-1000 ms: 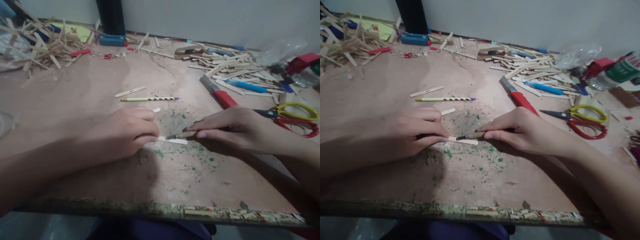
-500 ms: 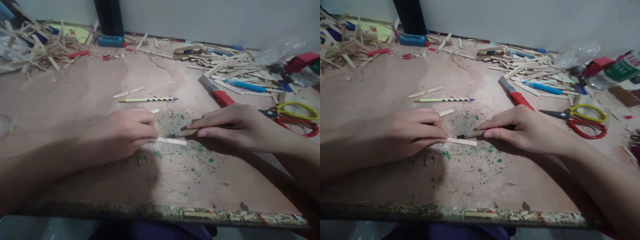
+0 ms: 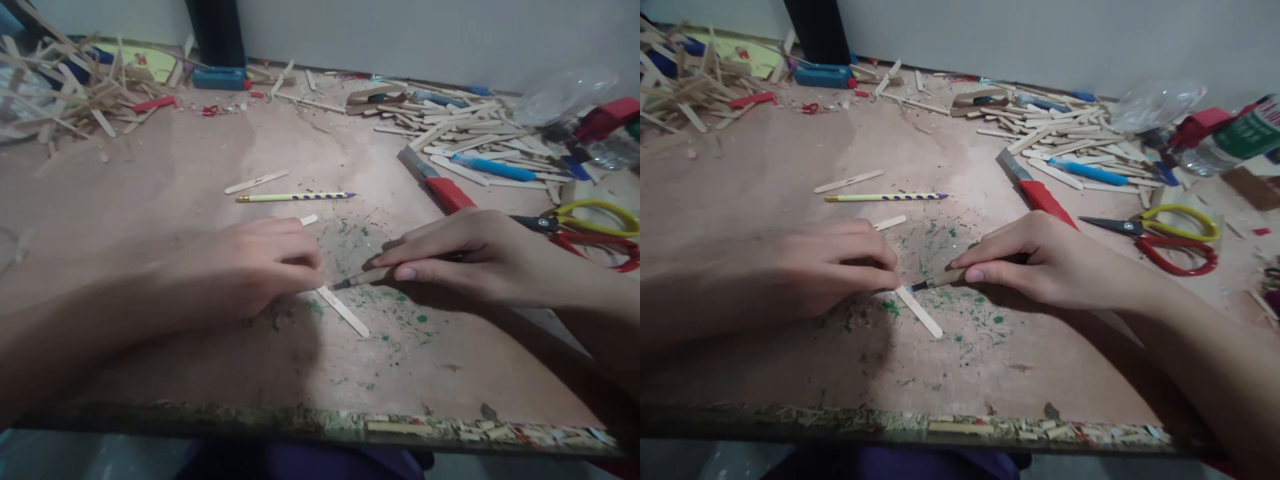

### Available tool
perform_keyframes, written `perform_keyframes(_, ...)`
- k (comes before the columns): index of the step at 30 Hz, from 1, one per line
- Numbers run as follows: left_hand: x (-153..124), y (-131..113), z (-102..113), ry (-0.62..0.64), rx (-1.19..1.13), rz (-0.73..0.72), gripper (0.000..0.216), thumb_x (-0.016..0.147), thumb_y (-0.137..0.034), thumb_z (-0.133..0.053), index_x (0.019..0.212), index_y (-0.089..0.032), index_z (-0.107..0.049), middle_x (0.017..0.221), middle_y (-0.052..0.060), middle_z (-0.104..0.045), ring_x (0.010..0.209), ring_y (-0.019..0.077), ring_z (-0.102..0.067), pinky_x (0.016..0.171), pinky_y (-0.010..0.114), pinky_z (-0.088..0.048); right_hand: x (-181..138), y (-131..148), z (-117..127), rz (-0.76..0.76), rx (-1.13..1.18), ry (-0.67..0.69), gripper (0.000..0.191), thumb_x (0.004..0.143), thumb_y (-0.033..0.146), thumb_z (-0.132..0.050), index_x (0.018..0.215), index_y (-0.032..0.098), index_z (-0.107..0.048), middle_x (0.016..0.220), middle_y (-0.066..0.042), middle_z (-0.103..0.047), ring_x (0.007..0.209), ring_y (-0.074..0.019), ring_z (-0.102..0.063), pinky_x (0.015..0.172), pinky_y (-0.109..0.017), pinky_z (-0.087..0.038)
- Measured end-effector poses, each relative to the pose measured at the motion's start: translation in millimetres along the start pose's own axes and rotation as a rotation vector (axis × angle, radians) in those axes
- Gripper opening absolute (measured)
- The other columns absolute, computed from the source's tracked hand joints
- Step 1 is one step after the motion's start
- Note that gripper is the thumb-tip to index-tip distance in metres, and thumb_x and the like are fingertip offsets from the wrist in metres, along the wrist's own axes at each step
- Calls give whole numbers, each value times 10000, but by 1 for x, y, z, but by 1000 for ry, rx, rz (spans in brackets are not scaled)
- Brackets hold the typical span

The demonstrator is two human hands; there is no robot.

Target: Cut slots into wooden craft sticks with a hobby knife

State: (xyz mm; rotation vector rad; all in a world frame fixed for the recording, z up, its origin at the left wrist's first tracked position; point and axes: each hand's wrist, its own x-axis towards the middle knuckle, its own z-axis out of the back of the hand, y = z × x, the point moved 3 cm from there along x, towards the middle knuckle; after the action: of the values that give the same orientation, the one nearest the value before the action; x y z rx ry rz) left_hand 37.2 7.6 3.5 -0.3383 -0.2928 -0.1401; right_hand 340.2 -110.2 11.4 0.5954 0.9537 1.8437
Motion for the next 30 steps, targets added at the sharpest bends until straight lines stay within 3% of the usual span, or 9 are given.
perform_keyframes(10,-3,1,-4,-40,4,-30,455,1073,99,-568,1226,-235,-836,1228,69,-903,1105,234,-818,976,333,-586,6,-1,-3,-49,9,27,314,1231,534,-890,1377,307,-1052,1286,-70,-1025,1097,-236,-1013,914,-237,-768)
perform_keyframes(17,-8,4,-16,4,77,-1,316,1226,-51,-607,1174,-279,-820,1162,54,-903,1036,251,-783,908,388,-551,4,1,-4,-70,8,64,351,1240,561,-865,1377,296,-1049,1326,-83,-1019,1136,-281,-1014,894,-290,-789)
perform_keyframes(30,-5,-1,-13,-39,65,-12,324,1209,-20,-578,1119,-256,-782,1100,44,-855,979,234,-757,856,373,-520,6,2,-4,-52,19,86,343,1252,524,-862,1428,286,-1034,1352,-91,-1014,1166,-266,-1012,963,-279,-785)
